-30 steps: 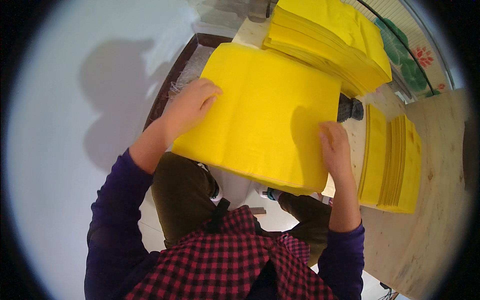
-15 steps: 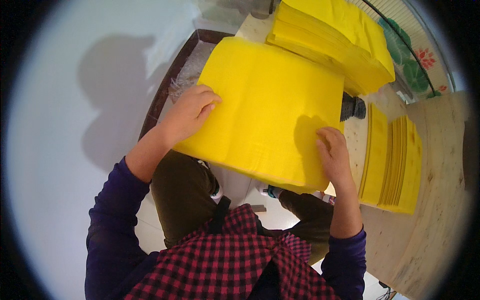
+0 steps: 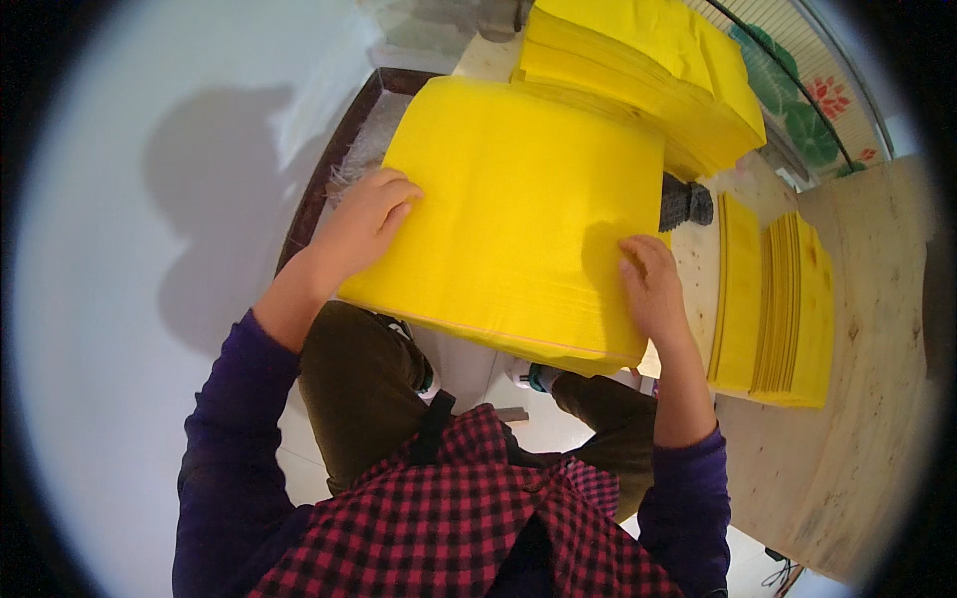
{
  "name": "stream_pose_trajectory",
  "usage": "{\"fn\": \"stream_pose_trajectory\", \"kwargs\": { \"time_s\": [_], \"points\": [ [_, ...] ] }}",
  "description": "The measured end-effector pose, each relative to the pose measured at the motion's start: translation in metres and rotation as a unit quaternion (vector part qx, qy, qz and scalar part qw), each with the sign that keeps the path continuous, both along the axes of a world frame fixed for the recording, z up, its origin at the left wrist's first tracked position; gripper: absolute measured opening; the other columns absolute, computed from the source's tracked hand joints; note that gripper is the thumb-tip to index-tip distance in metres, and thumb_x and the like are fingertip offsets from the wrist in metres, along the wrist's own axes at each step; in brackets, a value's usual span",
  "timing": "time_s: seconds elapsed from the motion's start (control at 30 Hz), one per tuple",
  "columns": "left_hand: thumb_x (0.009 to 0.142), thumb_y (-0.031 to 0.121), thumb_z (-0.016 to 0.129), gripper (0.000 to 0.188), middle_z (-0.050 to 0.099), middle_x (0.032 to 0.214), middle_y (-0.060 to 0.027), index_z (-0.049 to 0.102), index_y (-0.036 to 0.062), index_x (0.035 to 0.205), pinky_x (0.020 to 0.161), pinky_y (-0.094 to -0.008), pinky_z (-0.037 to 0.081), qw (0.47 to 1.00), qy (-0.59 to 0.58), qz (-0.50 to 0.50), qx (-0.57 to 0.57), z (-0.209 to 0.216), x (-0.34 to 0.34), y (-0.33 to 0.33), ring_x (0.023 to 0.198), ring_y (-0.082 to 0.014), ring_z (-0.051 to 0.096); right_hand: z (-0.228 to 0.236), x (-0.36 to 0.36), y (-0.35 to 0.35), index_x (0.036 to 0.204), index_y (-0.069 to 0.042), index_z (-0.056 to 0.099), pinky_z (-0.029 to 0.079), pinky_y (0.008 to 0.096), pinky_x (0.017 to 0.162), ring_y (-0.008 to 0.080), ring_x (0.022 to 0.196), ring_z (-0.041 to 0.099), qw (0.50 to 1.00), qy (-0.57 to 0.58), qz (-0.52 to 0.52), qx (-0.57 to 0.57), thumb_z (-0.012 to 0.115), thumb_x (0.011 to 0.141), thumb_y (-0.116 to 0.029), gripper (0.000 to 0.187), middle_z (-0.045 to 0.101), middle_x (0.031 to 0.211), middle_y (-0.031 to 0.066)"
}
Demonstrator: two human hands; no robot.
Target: The person folds yellow fabric pieces on a table, aligning edges and pressing creases. They handle the fabric by hand, stacking folded pieces and occasionally wiping the surface with a dark cloth.
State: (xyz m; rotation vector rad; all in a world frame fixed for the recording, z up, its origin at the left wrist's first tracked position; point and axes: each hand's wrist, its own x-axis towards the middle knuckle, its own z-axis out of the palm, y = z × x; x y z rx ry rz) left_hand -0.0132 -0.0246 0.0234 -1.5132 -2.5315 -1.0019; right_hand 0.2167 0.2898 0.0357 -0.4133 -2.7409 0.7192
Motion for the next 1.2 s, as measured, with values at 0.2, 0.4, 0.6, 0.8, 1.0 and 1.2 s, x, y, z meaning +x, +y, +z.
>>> {"fn": "stream_pose_trajectory", "kwargs": {
  "time_s": [0.2,0.4,0.6,0.8,1.0,1.2],
  "points": [
    [0.085,0.006,0.058,0.026,0.057,0.113,-0.0131,0.060,0.0035,0.111,0.096,-0.0388,0.041,0.997,-0.070,0.008,-0.013,0.011,-0.006,-0.022,0.110,-0.0309,0.052,0.012,0.004,0.004,0.106,-0.002,0.063,0.043,0.0406,0.096,0.0362,0.110,0.053,0.999,0.030,0.017,0.010,0.066,0.078,-0.005,0.028,0.059,0.115,0.0176],
    [0.076,0.003,0.069,0.034,0.058,0.118,-0.0105,0.062,0.0054,0.109,0.098,-0.0411,0.039,0.997,-0.059,-0.050,0.008,0.002,0.002,-0.055,0.112,-0.0299,0.052,0.014,0.034,-0.010,0.103,-0.003,0.064,0.043,0.0373,0.098,0.0313,0.113,0.053,0.999,0.018,0.032,-0.015,0.067,0.073,0.004,0.031,0.059,0.117,0.0133],
    [0.074,0.002,0.071,0.031,0.059,0.117,-0.0098,0.064,0.0046,0.104,0.095,-0.0402,0.041,0.997,-0.061,-0.050,0.022,-0.007,0.001,-0.057,0.112,-0.0293,0.053,0.012,0.037,-0.012,0.101,-0.004,0.066,0.042,0.0390,0.098,0.0330,0.112,0.052,0.998,0.033,0.044,-0.013,0.068,0.072,0.004,0.030,0.058,0.116,0.0134],
    [0.075,0.003,0.070,0.019,0.064,0.106,-0.0104,0.066,0.0030,0.093,0.090,-0.0406,0.045,0.998,0.003,-0.053,0.034,-0.010,0.000,-0.055,0.100,-0.0308,0.059,0.009,0.038,-0.012,0.098,-0.003,0.067,0.043,0.0384,0.097,0.0326,0.111,0.053,0.998,0.039,0.039,-0.019,0.069,0.071,0.005,0.028,0.059,0.114,0.0137],
    [0.079,0.006,0.065,0.013,0.065,0.103,-0.0112,0.066,0.0040,0.091,0.089,-0.0392,0.045,0.995,0.071,-0.065,0.027,-0.009,0.003,-0.058,0.102,-0.0307,0.059,0.007,0.038,-0.012,0.093,-0.002,0.068,0.044,0.0377,0.094,0.0315,0.108,0.054,0.998,0.043,0.032,-0.044,0.069,0.072,0.003,0.021,0.061,0.111,0.0135],
    [0.078,0.005,0.064,0.013,0.065,0.104,-0.0108,0.066,0.0038,0.091,0.089,-0.0388,0.045,0.992,0.106,-0.066,0.016,-0.009,0.005,-0.059,0.102,-0.0296,0.059,0.009,0.037,-0.012,0.091,-0.003,0.068,0.044,0.0347,0.094,0.0290,0.108,0.056,0.997,0.024,0.017,-0.070,0.067,0.074,0.005,0.019,0.063,0.110,0.0125]
  ]
}}
